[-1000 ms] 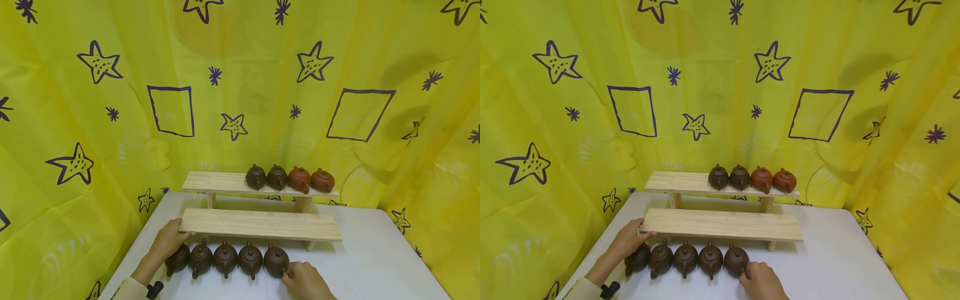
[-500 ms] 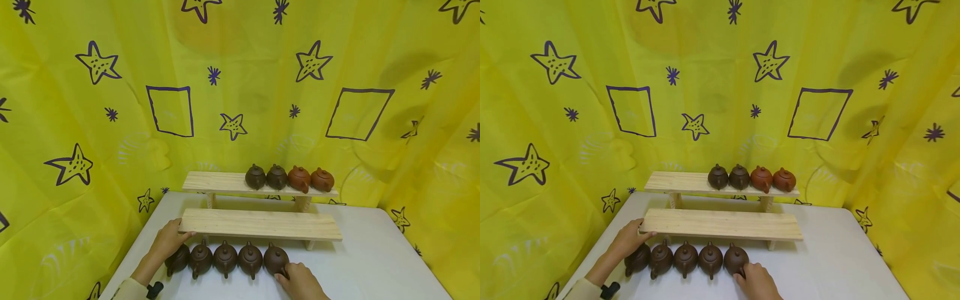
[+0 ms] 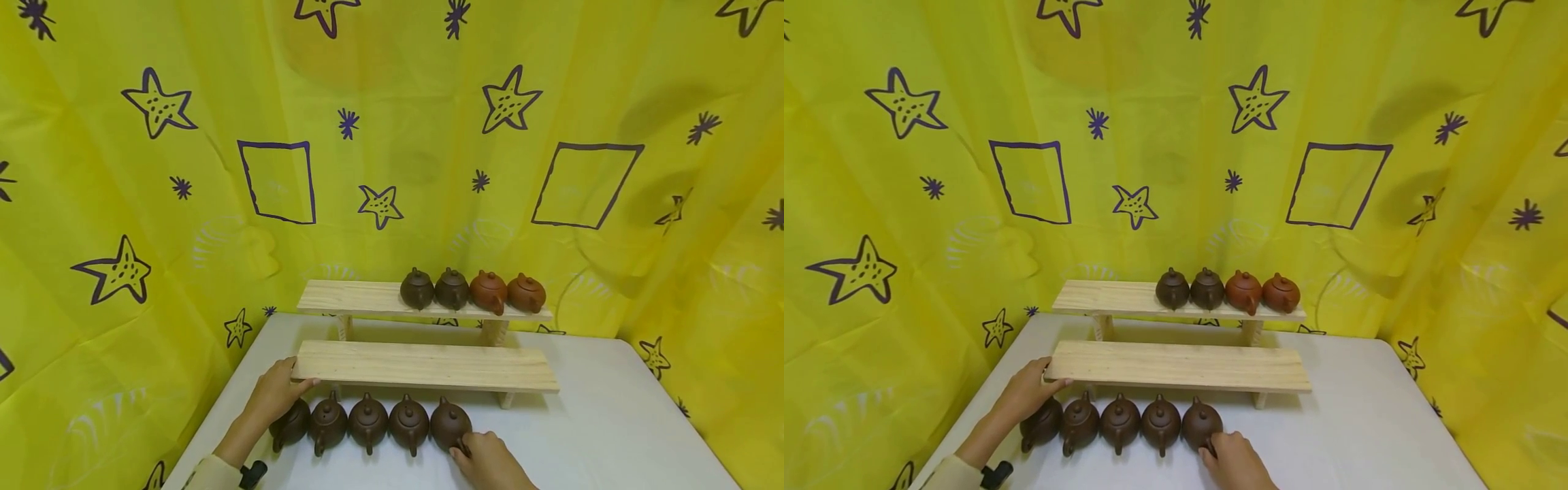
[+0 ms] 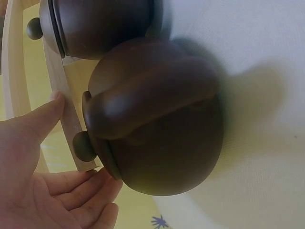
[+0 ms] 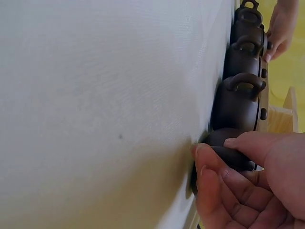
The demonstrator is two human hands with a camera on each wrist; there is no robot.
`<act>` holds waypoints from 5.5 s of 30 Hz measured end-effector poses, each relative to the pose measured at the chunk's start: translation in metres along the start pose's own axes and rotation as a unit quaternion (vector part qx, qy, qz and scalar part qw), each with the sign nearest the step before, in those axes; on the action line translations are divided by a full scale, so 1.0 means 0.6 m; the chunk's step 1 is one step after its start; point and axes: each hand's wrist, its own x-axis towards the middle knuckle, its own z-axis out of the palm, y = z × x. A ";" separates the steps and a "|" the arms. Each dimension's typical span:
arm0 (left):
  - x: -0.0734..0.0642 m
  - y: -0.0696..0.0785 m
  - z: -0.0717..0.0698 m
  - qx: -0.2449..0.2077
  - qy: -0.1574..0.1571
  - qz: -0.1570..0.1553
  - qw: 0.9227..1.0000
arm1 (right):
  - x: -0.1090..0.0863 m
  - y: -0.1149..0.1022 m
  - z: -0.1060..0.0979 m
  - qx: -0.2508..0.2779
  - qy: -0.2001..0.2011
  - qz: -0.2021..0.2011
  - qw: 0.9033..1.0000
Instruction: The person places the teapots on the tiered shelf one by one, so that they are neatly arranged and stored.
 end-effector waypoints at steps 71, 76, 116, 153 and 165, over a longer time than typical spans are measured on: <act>0.000 -0.002 0.000 -0.008 0.001 -0.012 1.000 | 0.255 -0.238 -0.113 0.003 0.104 -0.060 0.993; 0.000 -0.004 0.001 -0.009 0.001 -0.014 1.000 | 0.294 -0.246 -0.112 -0.011 0.101 -0.032 0.994; 0.000 0.002 -0.003 -0.012 0.013 -0.007 1.000 | 0.380 -0.263 -0.118 -0.033 0.078 0.061 0.995; -0.001 -0.001 -0.003 -0.006 0.011 -0.007 1.000 | 0.171 -0.155 -0.048 0.006 -0.021 -0.026 0.999; -0.003 0.002 -0.001 -0.009 0.006 -0.014 1.000 | 0.077 -0.116 0.036 -0.093 -0.061 0.026 0.993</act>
